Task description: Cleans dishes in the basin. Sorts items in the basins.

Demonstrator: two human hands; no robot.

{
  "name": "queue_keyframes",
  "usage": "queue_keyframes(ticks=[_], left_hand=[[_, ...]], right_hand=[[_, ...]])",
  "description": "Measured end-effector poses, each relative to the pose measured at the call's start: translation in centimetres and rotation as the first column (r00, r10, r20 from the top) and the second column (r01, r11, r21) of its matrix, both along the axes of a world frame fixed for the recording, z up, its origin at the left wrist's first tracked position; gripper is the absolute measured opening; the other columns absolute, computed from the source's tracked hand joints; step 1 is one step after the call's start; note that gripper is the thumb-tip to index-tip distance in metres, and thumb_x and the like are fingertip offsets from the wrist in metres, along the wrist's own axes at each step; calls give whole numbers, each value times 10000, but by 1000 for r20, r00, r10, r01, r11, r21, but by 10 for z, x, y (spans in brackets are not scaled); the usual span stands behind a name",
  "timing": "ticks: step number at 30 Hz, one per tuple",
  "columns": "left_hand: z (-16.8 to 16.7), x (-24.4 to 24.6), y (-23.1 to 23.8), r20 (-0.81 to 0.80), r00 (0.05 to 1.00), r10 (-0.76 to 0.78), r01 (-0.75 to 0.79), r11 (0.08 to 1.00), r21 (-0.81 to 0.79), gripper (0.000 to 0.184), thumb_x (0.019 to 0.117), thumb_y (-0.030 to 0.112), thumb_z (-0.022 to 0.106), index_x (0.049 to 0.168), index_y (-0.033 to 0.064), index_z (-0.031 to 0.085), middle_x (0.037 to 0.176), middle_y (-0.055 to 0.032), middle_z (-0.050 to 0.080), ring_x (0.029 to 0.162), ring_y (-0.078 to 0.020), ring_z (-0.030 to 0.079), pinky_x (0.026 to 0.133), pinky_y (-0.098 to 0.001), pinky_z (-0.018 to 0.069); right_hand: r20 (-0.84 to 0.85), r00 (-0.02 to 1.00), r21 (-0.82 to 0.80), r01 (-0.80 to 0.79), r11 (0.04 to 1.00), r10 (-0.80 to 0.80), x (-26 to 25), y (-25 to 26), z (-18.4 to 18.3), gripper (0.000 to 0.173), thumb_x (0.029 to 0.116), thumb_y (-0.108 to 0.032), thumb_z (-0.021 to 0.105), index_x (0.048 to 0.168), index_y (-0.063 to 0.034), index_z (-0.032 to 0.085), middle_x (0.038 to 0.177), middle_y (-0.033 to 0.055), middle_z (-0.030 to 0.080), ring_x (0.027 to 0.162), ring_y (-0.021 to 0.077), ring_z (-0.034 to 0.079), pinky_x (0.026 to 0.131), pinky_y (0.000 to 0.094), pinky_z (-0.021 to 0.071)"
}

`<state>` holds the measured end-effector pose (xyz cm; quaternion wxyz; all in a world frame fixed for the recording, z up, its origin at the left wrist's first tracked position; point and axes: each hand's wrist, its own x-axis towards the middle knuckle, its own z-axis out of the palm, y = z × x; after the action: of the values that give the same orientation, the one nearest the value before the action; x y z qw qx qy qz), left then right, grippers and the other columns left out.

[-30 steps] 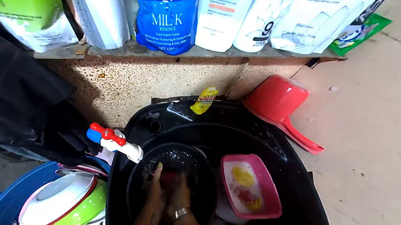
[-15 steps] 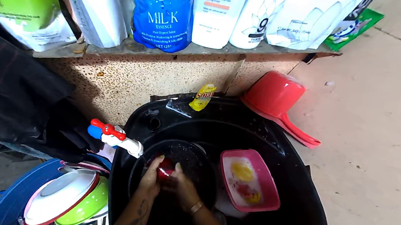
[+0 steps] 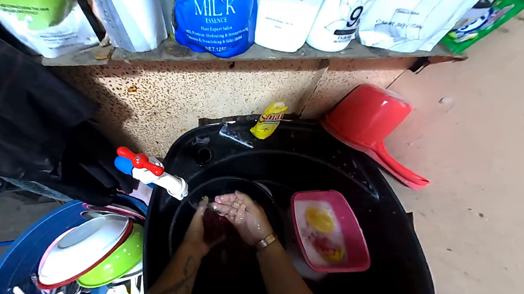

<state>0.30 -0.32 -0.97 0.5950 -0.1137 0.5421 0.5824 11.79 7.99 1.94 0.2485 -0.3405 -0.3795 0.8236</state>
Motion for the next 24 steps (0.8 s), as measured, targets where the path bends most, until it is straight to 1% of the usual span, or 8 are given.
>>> queue_keyframes(ticks=[6, 9, 11, 14, 16, 18, 20, 24], left_hand=[[-12, 15, 6, -284, 927, 246, -241, 969, 55, 547, 983, 307, 695, 1425, 54, 497, 1263, -180, 642, 1125, -287, 643, 925, -471, 556], [-26, 25, 4, -289, 923, 254, -252, 967, 45, 620, 978, 313, 703, 1486, 113, 409, 1283, -203, 615, 1105, -321, 639, 874, -507, 564], [-26, 25, 1, -241, 951, 193, -183, 981, 63, 521, 1026, 380, 611, 1454, 124, 459, 1179, -189, 657, 995, -291, 677, 806, -465, 589], [1, 21, 1, -113, 979, 167, -136, 960, 243, 382, 1086, 404, 405, 1193, 102, 614, 956, -78, 696, 855, -165, 689, 744, -353, 588], [6, 20, -1, -7, 989, 147, -134, 920, 369, 418, 1097, 410, 348, 1159, 102, 623, 956, -72, 710, 878, -158, 703, 777, -356, 600], [10, 24, 4, 95, 985, 147, -171, 924, 341, 462, 1075, 476, 378, 1125, 91, 628, 928, -101, 709, 851, -195, 709, 750, -395, 604], [21, 25, 11, 121, 987, 106, -136, 949, 283, 461, 1059, 492, 425, 1155, 90, 629, 952, -115, 711, 861, -216, 708, 759, -413, 600], [38, 25, 17, -53, 998, 24, -13, 980, 199, 307, 1020, 355, 588, 1159, 87, 641, 950, -93, 701, 845, -185, 692, 739, -362, 590]], right_hand=[[543, 703, 275, 368, 888, -459, 13, -11, -31, 429, 1119, -276, 369, 1315, 1, 633, 1326, 189, 643, 1260, 304, 584, 1083, 523, 442], [464, 773, -124, 540, 833, -432, -16, -45, -33, 452, 1134, -339, 320, 1272, -8, 596, 1095, 150, 662, 953, 233, 635, 807, 434, 536], [259, 887, -275, 446, 852, -381, -27, -65, -25, 568, 1120, -459, 269, 1311, -20, 574, 1135, 168, 680, 1000, 255, 667, 850, 461, 564], [329, 943, 233, -40, 972, -40, -16, -82, -14, 546, 1120, -319, 281, 1469, 48, 487, 1495, 189, 528, 1418, 207, 467, 1219, 358, 324], [696, 702, 495, -621, 608, 152, 2, -62, -11, 670, 1097, -460, 289, 1494, 45, 475, 1575, 228, 438, 1541, 314, 293, 1289, 517, 9], [841, 541, 527, -828, 190, 25, 13, -36, -17, 811, 1033, -678, 256, 1395, -43, 608, 1476, 174, 570, 1488, 321, 400, 1259, 638, -2], [830, 553, 558, -826, 80, -77, 20, -23, -23, 912, 991, -761, 165, 1345, -79, 656, 1420, 135, 626, 1458, 298, 450, 1264, 640, 22], [680, 732, 588, -528, 613, -22, 11, -57, -15, 672, 1087, -449, 274, 1398, 65, 574, 1480, 215, 552, 1495, 296, 386, 1295, 454, 123]])
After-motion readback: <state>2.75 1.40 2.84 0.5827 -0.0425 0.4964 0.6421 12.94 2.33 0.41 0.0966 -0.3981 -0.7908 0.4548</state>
